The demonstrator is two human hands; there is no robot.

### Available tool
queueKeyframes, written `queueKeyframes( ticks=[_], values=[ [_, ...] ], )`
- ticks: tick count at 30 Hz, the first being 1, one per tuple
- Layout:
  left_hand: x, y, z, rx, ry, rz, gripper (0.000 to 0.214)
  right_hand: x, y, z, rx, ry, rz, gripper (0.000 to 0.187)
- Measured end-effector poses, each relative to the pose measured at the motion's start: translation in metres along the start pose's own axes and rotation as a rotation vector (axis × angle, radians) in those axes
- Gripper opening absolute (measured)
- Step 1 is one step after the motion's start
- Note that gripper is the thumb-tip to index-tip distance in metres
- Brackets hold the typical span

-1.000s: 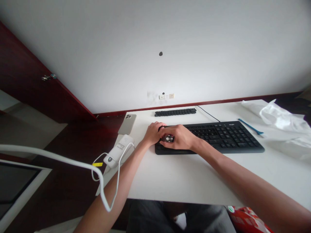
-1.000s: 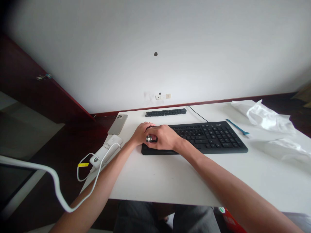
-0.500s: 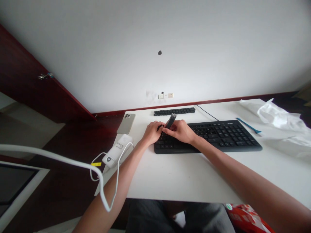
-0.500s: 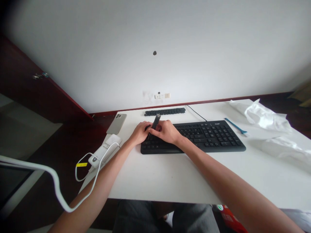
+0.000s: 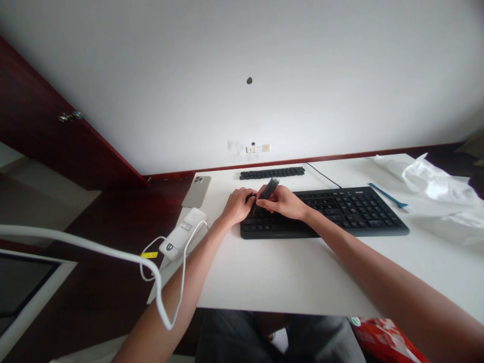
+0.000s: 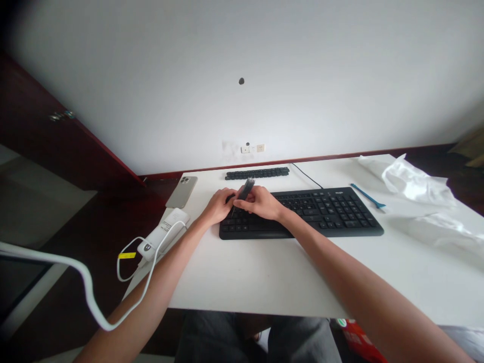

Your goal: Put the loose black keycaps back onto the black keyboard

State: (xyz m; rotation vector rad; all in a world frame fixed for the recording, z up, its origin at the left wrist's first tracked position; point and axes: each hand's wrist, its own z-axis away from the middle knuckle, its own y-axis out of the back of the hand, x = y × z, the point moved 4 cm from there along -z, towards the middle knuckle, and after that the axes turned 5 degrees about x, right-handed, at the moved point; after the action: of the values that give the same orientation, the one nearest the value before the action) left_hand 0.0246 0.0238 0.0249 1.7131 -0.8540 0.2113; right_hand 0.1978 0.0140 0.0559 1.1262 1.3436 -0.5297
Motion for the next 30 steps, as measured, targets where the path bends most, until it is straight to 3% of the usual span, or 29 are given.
queueKeyframes(
  ticks=[4, 8, 13, 21, 30],
  values=[
    [0.001, 0.001, 0.000, -0.008, 0.007, 0.000, 0.026, -0.007, 0.006, 0.001, -0.061, 0.026, 0.025, 0.026],
    [0.003, 0.002, 0.001, 0.001, 0.002, 0.009, 0.025, -0.010, 0.008, 0.001, -0.042, 0.059, 0.083, 0.024],
    [0.003, 0.003, -0.001, -0.004, -0.015, 0.019, 0.026, -0.011, -0.002, 0.003, -0.020, 0.090, 0.077, 0.028],
    [-0.002, 0.006, -0.004, 0.019, 0.034, 0.054, 0.029, -0.018, -0.018, 0.003, -0.006, 0.183, 0.309, 0.021],
    [-0.001, 0.010, -0.004, -0.028, -0.003, 0.137, 0.025, -0.012, -0.036, -0.002, 0.052, 0.099, 0.287, 0.018]
  ],
)
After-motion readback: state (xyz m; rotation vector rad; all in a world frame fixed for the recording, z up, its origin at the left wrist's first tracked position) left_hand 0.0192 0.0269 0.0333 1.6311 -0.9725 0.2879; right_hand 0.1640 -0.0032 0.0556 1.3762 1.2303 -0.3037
